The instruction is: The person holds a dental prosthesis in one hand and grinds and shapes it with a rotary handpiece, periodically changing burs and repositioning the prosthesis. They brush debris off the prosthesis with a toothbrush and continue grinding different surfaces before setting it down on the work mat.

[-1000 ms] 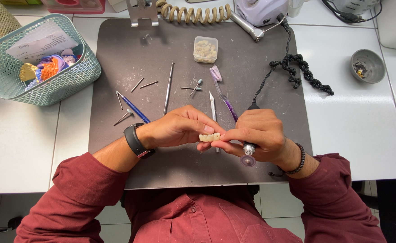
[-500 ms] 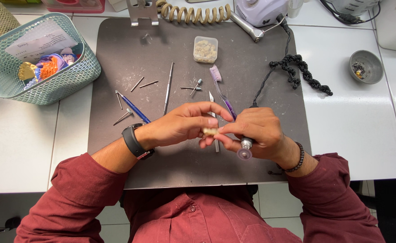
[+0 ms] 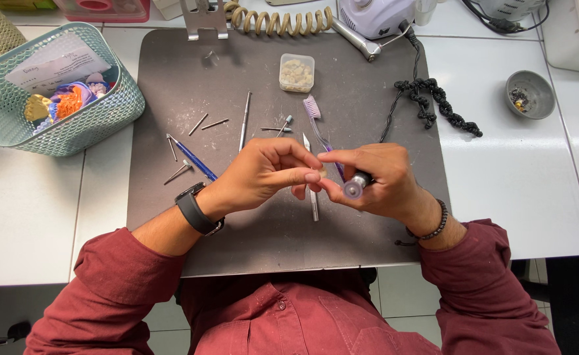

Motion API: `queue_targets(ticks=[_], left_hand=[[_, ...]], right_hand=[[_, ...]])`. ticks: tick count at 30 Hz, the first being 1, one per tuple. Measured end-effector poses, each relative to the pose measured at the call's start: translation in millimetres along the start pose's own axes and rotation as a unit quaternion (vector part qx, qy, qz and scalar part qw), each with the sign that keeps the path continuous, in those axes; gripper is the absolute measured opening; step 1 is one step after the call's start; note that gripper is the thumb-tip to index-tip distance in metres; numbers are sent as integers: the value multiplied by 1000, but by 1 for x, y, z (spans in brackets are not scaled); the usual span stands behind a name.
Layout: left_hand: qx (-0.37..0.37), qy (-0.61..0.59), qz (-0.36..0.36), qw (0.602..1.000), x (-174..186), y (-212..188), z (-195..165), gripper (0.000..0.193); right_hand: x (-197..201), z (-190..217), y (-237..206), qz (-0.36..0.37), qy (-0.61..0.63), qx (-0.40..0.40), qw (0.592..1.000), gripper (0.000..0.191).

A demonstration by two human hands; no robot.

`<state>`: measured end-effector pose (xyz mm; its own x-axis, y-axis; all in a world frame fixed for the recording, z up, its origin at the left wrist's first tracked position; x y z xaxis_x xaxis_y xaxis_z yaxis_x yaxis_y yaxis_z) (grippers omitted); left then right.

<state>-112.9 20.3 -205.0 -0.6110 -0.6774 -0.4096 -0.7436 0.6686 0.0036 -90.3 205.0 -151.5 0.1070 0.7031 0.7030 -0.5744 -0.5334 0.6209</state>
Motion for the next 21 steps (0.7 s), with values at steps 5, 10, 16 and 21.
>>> queue_targets(ticks=[5, 10, 16, 21], left_hand=[[-39, 43, -24, 998, 1, -1, -5, 20], [-81, 95, -23, 992, 1, -5, -15, 21], [-107, 105, -28, 988, -3, -6, -18, 29], [-62, 35, -53, 996, -3, -1, -13, 29]], right_hand=[[2, -3, 0, 1, 3, 1, 1000, 35], [2, -7, -1, 2, 19, -2, 1000, 29], [3, -11, -4, -15, 25, -17, 999, 26], [4, -11, -3, -18, 30, -17, 999, 25]])
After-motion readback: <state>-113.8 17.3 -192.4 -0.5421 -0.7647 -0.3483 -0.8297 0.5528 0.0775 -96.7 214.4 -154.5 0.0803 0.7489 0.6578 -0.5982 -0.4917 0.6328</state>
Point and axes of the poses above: each hand's wrist, its own y-axis towards the middle knuckle, its own x-axis out of the back of the hand, z = x × y, the point moved 5 cm from there along y, towards the middle knuckle, and after that the axes turned 8 degrees about -y, right-handed, at the moved point
